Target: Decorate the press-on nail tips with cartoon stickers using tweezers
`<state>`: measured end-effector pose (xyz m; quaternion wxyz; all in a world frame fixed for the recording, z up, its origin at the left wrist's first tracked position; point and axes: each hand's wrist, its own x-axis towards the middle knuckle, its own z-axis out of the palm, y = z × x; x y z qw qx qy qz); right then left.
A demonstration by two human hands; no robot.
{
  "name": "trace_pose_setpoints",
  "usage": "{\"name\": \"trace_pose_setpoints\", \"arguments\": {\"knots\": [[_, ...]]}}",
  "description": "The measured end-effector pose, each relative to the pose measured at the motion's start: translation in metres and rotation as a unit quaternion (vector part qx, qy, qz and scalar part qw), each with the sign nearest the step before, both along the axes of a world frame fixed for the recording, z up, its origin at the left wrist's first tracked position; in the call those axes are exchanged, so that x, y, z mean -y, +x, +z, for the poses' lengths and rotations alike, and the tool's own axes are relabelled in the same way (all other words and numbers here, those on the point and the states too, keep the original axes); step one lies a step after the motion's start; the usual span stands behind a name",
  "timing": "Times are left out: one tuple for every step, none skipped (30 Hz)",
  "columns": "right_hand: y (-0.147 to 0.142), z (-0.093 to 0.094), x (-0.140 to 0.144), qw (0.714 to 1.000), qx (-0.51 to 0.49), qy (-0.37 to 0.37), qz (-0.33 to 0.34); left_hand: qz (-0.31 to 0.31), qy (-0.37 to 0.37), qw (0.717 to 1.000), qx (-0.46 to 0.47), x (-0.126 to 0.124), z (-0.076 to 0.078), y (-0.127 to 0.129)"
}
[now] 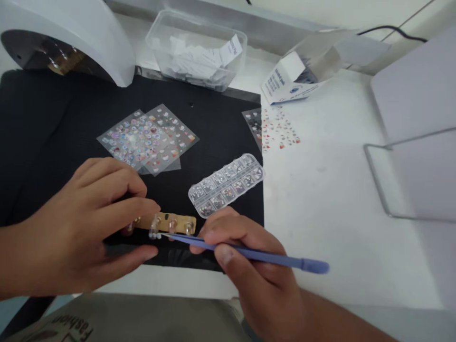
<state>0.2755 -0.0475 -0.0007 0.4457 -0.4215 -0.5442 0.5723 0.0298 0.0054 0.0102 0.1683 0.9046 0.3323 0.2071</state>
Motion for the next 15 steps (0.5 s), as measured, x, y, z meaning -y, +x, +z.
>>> {"name": "trace_pose_setpoints", "arguments": {"knots": [[-0.0014,-0.0002,0.0018,1.000,0.000,-0.008,0.003,-0.001,0.002,1.000,0.005,0.0003,-0.0009,0.0000],[-0.0027,-0.0004,0.0029,1.000,0.000,-0.012,0.006,-0.001,0.005,1.000,0.010,0.0005,-0.0018,0.0000],[-0.0039,-0.0006,0.0034,1.000,-0.001,-0.012,0.009,0.001,0.007,1.000,0.014,0.0007,-0.0026,0.0000],[-0.0048,-0.0009,0.0034,1.000,-0.002,-0.011,0.011,0.004,0.008,1.000,0.016,0.0009,-0.0033,0.0000],[-0.0054,-0.0013,0.0031,1.000,-0.004,-0.010,0.010,0.005,0.009,1.000,0.018,0.0009,-0.0038,0.0000],[-0.0056,-0.0019,0.0028,1.000,-0.008,-0.011,0.009,0.006,0.010,1.000,0.020,0.0008,-0.0041,-0.0002],[-0.0055,-0.0025,0.0026,1.000,-0.013,-0.015,0.007,0.006,0.010,1.000,0.020,0.0007,-0.0043,-0.0004],[-0.0052,-0.0032,0.0025,1.000,-0.016,-0.022,0.005,0.003,0.010,1.000,0.020,0.0004,-0.0043,-0.0006],[-0.0046,-0.0038,0.0025,0.999,-0.018,-0.029,0.002,0.002,0.009,1.000,0.019,-0.0001,-0.0043,-0.0009],[-0.0038,-0.0043,0.0026,0.999,-0.017,-0.036,0.001,-0.001,0.009,1.000,0.018,-0.0006,-0.0041,-0.0012],[-0.0030,-0.0046,0.0029,0.999,-0.013,-0.042,-0.001,-0.009,0.009,1.000,0.012,-0.0011,-0.0039,-0.0014],[-0.0023,-0.0046,0.0031,0.999,-0.008,-0.048,-0.003,-0.014,0.009,1.000,0.009,-0.0016,-0.0038,-0.0015],[-0.0016,-0.0044,0.0034,0.999,-0.004,-0.052,-0.005,-0.017,0.009,1.000,0.009,-0.0020,-0.0037,-0.0016],[-0.0012,-0.0040,0.0037,0.998,-0.001,-0.059,-0.009,-0.017,0.007,1.000,0.009,-0.0022,-0.0036,-0.0015],[-0.0009,-0.0035,0.0039,0.998,-0.001,-0.066,-0.011,-0.016,0.005,1.000,0.013,-0.0023,-0.0037,-0.0014]]}}
